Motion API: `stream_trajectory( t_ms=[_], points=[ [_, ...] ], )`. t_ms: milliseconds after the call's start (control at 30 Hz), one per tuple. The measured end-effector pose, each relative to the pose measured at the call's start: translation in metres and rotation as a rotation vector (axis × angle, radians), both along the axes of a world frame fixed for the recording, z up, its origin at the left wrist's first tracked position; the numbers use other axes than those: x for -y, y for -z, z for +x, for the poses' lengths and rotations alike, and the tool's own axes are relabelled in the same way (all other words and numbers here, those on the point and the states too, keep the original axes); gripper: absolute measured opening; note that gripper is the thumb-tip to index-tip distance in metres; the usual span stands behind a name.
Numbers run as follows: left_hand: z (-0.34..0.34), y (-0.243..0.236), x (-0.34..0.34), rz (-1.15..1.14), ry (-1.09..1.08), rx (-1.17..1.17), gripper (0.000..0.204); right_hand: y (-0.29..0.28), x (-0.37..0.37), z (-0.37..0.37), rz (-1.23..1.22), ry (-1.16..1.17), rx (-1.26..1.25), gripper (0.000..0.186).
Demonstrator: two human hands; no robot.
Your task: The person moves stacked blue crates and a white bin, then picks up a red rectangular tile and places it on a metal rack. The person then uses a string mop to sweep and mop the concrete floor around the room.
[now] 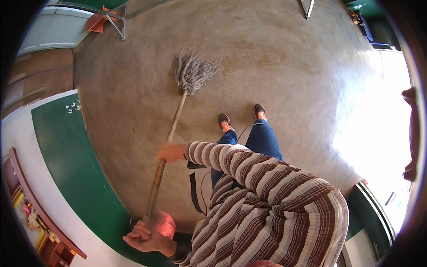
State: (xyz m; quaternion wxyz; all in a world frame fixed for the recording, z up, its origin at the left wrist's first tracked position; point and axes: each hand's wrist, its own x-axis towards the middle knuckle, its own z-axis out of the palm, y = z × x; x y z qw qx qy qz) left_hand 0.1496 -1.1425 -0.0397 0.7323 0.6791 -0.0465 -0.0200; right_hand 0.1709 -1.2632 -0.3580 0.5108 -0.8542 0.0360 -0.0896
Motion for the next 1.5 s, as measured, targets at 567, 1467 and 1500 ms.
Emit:
stream_trajectory(
  t_ms=[567,1467,1500],
  points=[
    [-0.123,0.048,0.055,0.171,0.56,0.125,0.039,0.011,0.038,-0.262,-0.026,0.425,-0.352,0.018],
    [-0.142,0.1,-0.113,0.141,0.804,-0.074,0.037,0.072,-0.124,-0.335,-0.22,0.722,-0.219,0.018],
    [-0.127,0.091,-0.138,0.175,0.688,-0.044,0.038,0.067,-0.143,-0.303,-0.19,0.637,-0.236,0.018]
  ],
)
